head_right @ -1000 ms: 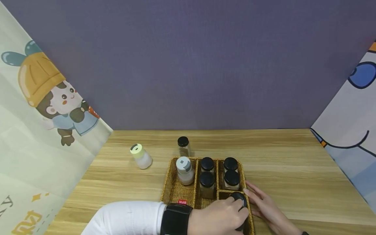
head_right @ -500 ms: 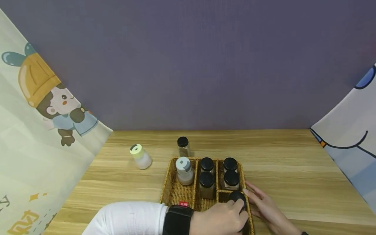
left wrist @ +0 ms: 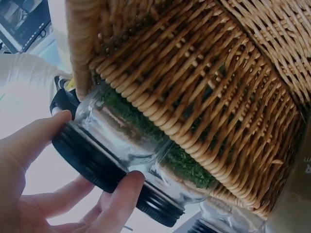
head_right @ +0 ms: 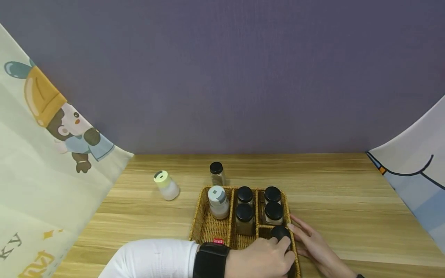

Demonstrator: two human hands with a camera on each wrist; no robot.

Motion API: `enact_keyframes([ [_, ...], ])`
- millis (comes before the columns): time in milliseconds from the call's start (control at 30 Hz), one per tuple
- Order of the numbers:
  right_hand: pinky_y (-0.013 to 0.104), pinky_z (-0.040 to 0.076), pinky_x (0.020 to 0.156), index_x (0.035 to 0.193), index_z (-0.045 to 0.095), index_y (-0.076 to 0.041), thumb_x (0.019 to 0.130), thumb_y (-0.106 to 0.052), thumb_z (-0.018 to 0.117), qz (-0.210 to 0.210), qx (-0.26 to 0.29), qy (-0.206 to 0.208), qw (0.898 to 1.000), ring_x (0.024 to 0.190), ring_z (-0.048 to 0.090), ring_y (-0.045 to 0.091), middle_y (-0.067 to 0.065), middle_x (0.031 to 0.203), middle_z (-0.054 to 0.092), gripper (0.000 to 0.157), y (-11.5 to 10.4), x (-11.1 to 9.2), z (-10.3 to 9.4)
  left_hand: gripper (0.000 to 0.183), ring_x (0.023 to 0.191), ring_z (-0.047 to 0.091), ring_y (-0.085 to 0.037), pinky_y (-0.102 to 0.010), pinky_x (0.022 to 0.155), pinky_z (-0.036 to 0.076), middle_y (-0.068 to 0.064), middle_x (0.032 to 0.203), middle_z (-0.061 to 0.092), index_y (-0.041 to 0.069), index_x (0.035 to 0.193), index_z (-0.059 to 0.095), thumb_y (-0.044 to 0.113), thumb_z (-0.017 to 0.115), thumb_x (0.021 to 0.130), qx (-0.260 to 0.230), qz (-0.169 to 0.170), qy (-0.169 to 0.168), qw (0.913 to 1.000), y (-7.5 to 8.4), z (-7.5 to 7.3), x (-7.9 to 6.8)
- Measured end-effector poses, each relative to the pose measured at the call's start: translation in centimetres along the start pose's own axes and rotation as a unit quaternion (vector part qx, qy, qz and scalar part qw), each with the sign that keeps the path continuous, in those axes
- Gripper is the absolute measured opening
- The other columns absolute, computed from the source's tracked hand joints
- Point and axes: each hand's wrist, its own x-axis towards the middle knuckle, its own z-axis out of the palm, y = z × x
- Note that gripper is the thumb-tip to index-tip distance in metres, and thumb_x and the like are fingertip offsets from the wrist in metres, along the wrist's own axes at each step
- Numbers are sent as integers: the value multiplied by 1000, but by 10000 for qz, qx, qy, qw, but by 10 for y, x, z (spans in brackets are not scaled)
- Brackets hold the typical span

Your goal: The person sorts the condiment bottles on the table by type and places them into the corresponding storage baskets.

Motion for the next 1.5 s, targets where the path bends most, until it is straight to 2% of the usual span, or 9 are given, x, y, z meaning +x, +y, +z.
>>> enact_keyframes([
  [67,43,49,80,141,2,-3,93,-39,38,-9,4,-28,10000,111,47,33,34,134,24,70,0,0,0,23,61,47,1,-7,44,36,5,93,53,19,102,62,32,47,90,45,40,-51,10000,0,-1,-1],
  [267,44,49,79,141,0,-3,93,-39,38,10,84,-114,9999,105,51,26,33,129,34,71,0,0,-1,31,67,48,0,-6,48,35,4,103,53,18,112,58,36,47,90,-397,160,-417,9982,-5,-5,-3],
  [467,46,48,80,141,2,-4,93,-40,39,91,163,-49,9998,105,51,25,31,132,32,71,-1,0,0,30,71,50,0,-6,50,35,4,108,54,20,112,58,37,46,91,-519,253,-311,9978,-9,-8,-8],
  [667,46,49,78,142,4,-5,92,-41,41,176,231,112,9995,105,51,25,30,133,31,72,-1,1,2,27,68,46,3,-5,50,34,10,98,53,22,110,58,38,47,90,-671,342,-453,9961,-14,-13,-11],
  [933,45,48,80,142,7,-5,91,-42,42,164,111,244,9995,110,48,30,29,137,24,72,-1,1,3,28,69,52,2,-5,56,39,8,94,56,22,108,60,39,53,87,-139,510,-73,9986,-27,-24,-19],
  [1067,45,48,80,142,7,-5,91,-41,42,160,96,247,9995,108,49,28,29,134,30,72,-3,6,0,32,80,55,2,-5,62,41,6,106,57,22,111,57,41,52,87,-185,255,-337,9989,-44,-35,-19],
  [1167,45,49,79,142,8,-3,91,-41,42,126,63,237,9996,106,50,28,31,133,31,72,-7,12,-5,32,77,55,2,-5,61,40,6,103,57,20,112,56,41,50,88,-157,-34,-334,9993,-61,-41,-19],
  [1300,47,48,79,142,8,-4,91,-42,41,115,5,202,9997,110,47,33,33,136,22,71,-13,19,-10,28,69,53,1,-5,56,38,7,93,59,19,108,59,38,51,88,-43,-360,88,9993,-86,-45,-23],
  [1500,50,47,81,142,6,-6,91,-43,40,130,-25,131,9998,119,34,44,33,139,9,72,-17,24,-15,27,67,52,-1,-9,49,35,5,90,59,17,106,60,35,55,87,-216,-1055,337,9936,-117,-49,-32],
])
